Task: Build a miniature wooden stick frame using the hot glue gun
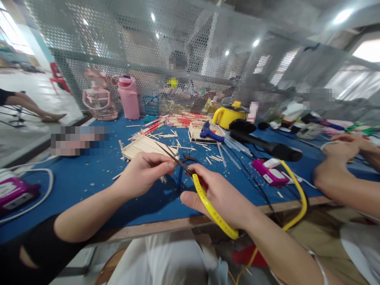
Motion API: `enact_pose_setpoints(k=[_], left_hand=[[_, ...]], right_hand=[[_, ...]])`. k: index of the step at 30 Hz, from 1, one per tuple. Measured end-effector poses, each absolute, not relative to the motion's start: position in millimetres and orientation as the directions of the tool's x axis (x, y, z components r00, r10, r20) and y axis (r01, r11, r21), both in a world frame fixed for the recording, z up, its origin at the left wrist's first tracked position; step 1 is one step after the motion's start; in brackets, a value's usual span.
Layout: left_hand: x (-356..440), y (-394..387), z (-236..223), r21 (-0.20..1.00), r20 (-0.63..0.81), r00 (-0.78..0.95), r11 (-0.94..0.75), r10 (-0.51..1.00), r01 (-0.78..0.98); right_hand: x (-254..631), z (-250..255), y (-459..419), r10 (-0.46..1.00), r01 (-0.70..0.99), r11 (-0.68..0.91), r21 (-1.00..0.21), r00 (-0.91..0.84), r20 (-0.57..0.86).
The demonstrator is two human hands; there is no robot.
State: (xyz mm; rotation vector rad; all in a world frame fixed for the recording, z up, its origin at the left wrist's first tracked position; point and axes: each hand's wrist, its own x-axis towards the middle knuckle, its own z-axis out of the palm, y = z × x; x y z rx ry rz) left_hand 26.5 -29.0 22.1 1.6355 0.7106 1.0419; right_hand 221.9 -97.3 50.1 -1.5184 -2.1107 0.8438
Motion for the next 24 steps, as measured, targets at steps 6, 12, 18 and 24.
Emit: enact_pose_setpoints(k=[6,12,18,24], left_hand=[[27,-30,21,0.936,0.331,0.46,-0.348,0.824,-0.051],[26,-27,20,0.847,0.457,0.406,-0.526,0.791,0.072],[23,-28,18,0.744,0.545,0.452,-0.656,0.706,0.127],[22,-29,19,0.73,0.557,0.478,-0.675,0.679,0.109]], right_hand=[[221,48,-96,0.946,0.729,0.27,-0.629,-0.324,0.031],[215,34,-87,0.992,0.76,0.122,-0.639,-0.087,0.087],[215,36,-92,0.978,0.824,0.207,-0.528,-0.181,0.101],[214,35,-92,0.95,0.796,0.31,-0.52,-0.249,0.187]])
